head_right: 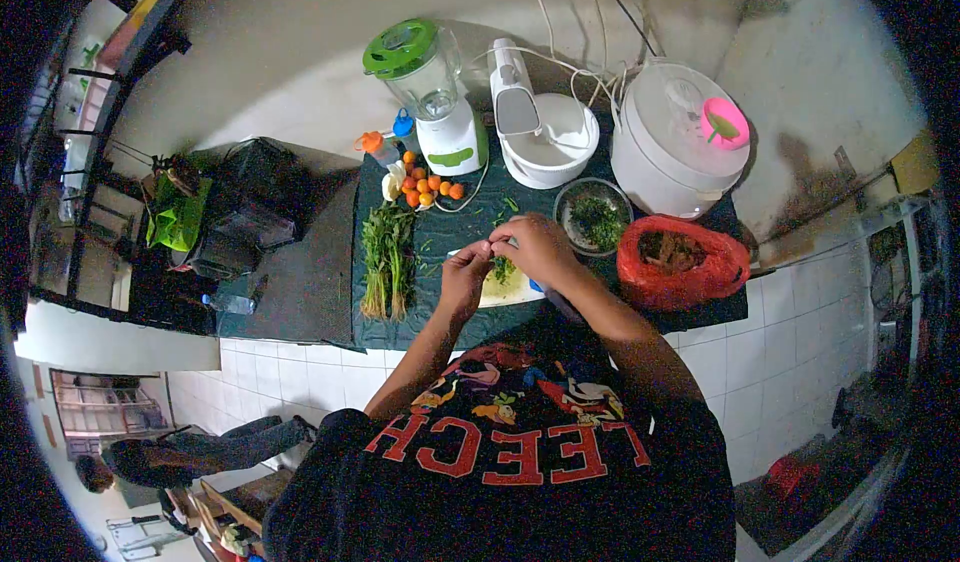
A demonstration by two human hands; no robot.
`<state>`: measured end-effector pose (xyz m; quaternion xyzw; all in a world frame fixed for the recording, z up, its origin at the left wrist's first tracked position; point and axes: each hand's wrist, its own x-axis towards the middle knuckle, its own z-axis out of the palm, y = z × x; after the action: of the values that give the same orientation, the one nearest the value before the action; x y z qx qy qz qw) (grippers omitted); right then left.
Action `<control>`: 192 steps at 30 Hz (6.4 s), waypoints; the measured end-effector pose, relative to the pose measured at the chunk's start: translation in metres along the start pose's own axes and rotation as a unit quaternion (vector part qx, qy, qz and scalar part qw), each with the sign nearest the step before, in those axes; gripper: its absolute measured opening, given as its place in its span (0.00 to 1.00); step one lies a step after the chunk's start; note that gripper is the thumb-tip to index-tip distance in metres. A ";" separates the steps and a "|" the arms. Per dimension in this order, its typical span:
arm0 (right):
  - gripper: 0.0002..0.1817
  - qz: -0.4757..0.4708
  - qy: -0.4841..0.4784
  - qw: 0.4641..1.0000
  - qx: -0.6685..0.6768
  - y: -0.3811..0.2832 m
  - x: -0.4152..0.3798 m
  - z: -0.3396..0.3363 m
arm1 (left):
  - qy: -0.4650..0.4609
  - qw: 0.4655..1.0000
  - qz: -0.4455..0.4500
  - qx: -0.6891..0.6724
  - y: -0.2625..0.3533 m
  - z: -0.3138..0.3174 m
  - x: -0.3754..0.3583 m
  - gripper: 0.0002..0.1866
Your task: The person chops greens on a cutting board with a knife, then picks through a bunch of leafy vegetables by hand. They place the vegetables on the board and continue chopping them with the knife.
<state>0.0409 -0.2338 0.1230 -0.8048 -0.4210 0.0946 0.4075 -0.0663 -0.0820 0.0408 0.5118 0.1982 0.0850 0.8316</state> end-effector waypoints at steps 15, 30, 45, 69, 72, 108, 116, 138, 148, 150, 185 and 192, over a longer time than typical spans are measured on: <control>0.08 0.007 0.053 0.997 0.059 0.018 -0.025 0.006 | -0.075 0.968 0.095 0.219 0.001 0.003 -0.001 0.13; 0.09 0.049 0.016 0.999 -0.016 0.022 -0.061 0.018 | -0.134 0.927 0.137 0.324 0.015 0.016 -0.031 0.16; 0.32 0.143 -0.117 0.941 -0.282 0.098 -0.141 0.085 | -0.042 0.863 0.151 0.480 -0.035 -0.046 -0.037 0.09; 0.21 0.305 -0.059 0.949 0.062 0.056 -0.149 0.203 | 0.174 0.815 0.160 0.529 -0.058 -0.125 -0.008 0.06; 0.22 0.360 0.014 0.931 0.056 0.050 -0.140 0.206 | 0.100 0.834 0.172 0.515 -0.064 -0.119 -0.004 0.07; 0.24 0.249 0.036 0.967 0.031 0.044 -0.125 0.205 | -0.053 0.776 0.160 0.608 -0.092 -0.094 0.027 0.12; 0.25 0.302 -0.011 0.952 0.036 0.044 -0.137 0.226 | -0.039 0.788 0.158 0.594 -0.093 -0.096 0.033 0.08; 0.26 0.247 0.013 0.969 0.029 0.051 -0.096 0.208 | -0.056 0.764 0.179 0.617 -0.088 -0.099 0.018 0.13; 0.24 0.197 0.062 0.978 0.032 0.056 -0.103 0.226 | -0.025 0.793 0.119 0.597 -0.097 -0.103 0.023 0.10; 0.25 0.215 0.037 0.975 0.030 0.055 -0.096 0.221 | -0.018 0.795 0.129 0.592 -0.097 -0.101 0.023 0.10; 0.22 0.186 0.087 0.978 0.024 0.043 -0.100 0.226 | -0.035 0.761 0.149 0.631 -0.099 -0.106 0.017 0.11; 0.23 0.153 0.097 0.983 0.002 0.055 -0.089 0.233 | 0.002 0.791 0.151 0.593 -0.094 -0.098 0.016 0.10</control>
<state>-0.0969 -0.1838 -0.0859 -0.8646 -0.2510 0.0785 0.4281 -0.0982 -0.0393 -0.0854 0.9279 0.1311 0.0764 0.3406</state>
